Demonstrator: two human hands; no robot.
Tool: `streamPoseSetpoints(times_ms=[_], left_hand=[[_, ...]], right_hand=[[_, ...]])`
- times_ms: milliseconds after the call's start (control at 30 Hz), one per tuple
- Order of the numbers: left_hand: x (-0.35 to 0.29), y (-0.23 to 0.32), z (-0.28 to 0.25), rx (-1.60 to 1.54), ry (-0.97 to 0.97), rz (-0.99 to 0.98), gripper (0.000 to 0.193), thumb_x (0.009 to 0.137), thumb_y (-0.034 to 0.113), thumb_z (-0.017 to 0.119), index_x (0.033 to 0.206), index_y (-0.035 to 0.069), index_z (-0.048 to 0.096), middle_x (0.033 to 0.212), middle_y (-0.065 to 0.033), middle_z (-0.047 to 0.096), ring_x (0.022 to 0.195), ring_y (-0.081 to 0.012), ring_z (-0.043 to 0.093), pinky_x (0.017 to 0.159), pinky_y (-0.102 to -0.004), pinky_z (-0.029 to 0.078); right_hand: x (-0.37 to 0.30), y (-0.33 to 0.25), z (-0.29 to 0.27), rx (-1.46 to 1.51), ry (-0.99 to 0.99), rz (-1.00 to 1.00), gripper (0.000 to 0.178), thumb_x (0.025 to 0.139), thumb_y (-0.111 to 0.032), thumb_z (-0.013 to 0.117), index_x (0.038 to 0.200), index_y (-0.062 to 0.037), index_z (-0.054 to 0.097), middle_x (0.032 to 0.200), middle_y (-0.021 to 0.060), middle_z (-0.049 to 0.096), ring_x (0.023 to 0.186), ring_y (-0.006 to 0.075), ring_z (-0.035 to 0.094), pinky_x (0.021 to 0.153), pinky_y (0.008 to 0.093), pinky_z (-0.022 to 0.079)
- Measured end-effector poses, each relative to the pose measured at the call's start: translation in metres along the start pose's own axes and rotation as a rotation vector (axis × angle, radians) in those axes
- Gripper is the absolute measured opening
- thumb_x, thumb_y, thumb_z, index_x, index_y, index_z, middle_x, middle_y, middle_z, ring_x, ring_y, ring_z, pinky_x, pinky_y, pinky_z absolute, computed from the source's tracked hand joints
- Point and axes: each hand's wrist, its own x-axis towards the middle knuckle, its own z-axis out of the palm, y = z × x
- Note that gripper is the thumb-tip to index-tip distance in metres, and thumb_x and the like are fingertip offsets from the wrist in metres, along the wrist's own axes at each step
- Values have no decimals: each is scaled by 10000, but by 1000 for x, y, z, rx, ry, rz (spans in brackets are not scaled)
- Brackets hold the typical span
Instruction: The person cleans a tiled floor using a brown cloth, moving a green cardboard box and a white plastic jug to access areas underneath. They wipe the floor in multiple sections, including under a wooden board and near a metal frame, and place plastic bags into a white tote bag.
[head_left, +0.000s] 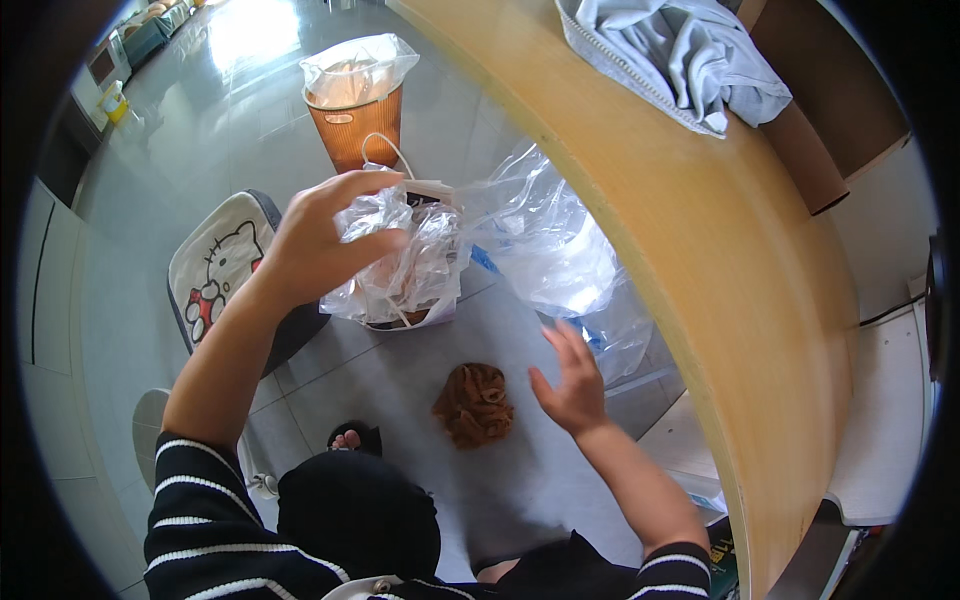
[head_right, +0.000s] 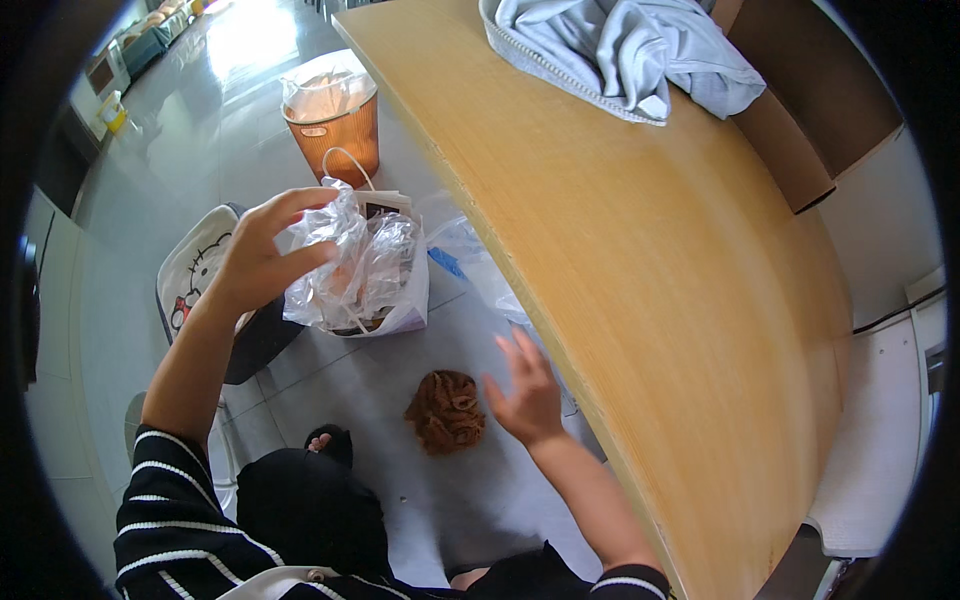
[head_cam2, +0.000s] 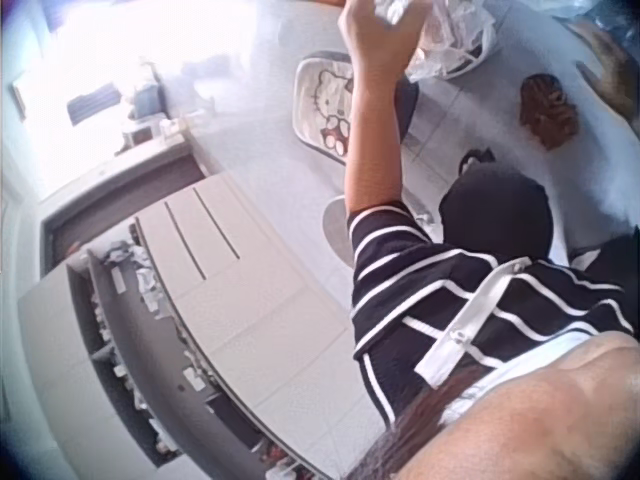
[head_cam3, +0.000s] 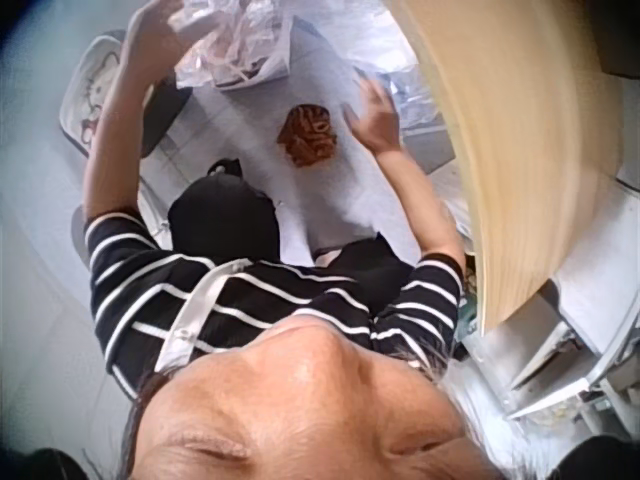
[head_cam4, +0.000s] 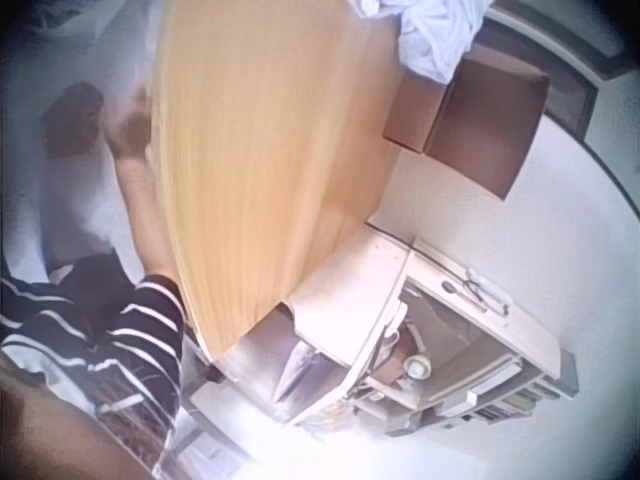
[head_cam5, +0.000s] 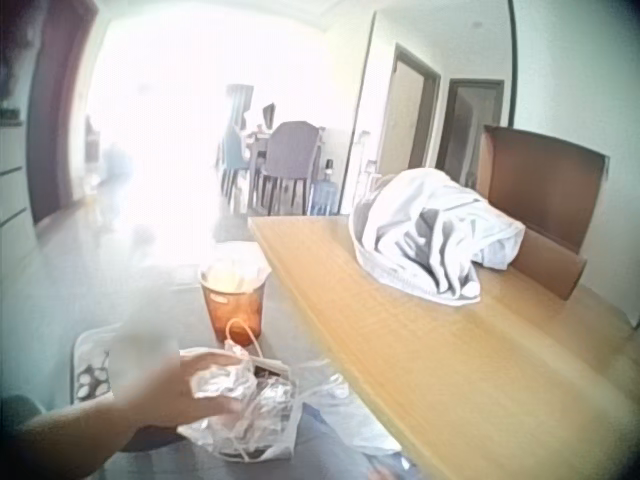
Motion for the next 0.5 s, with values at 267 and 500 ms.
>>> streamPoseSetpoints(times_ms=[267, 500], left_hand=[[-45, -28, 36, -450, -10, -22, 366, 899, 57, 664, 1250, -12, 586, 1231, -95, 641, 1153, -161, 588, 1015, -329, 437], [-48, -24, 54, -452, -80, 180, 302, 839, 61, 725, 1129, 5, 660, 1084, -126, 702, 1005, -229, 680, 883, -326, 510]], right_hand=[[145, 21, 37, -748, -406, 155, 925, 640, -517, 845, 1428, -272, 425, 1626, 107, -74, 1473, 440, -66, 984, 779, 289], [82, 131, 47, -613, 177, 117, 291, 666, -135, 763, 918, -75, 632, 1006, 98, 651, 995, 332, 585, 821, 435, 512]])
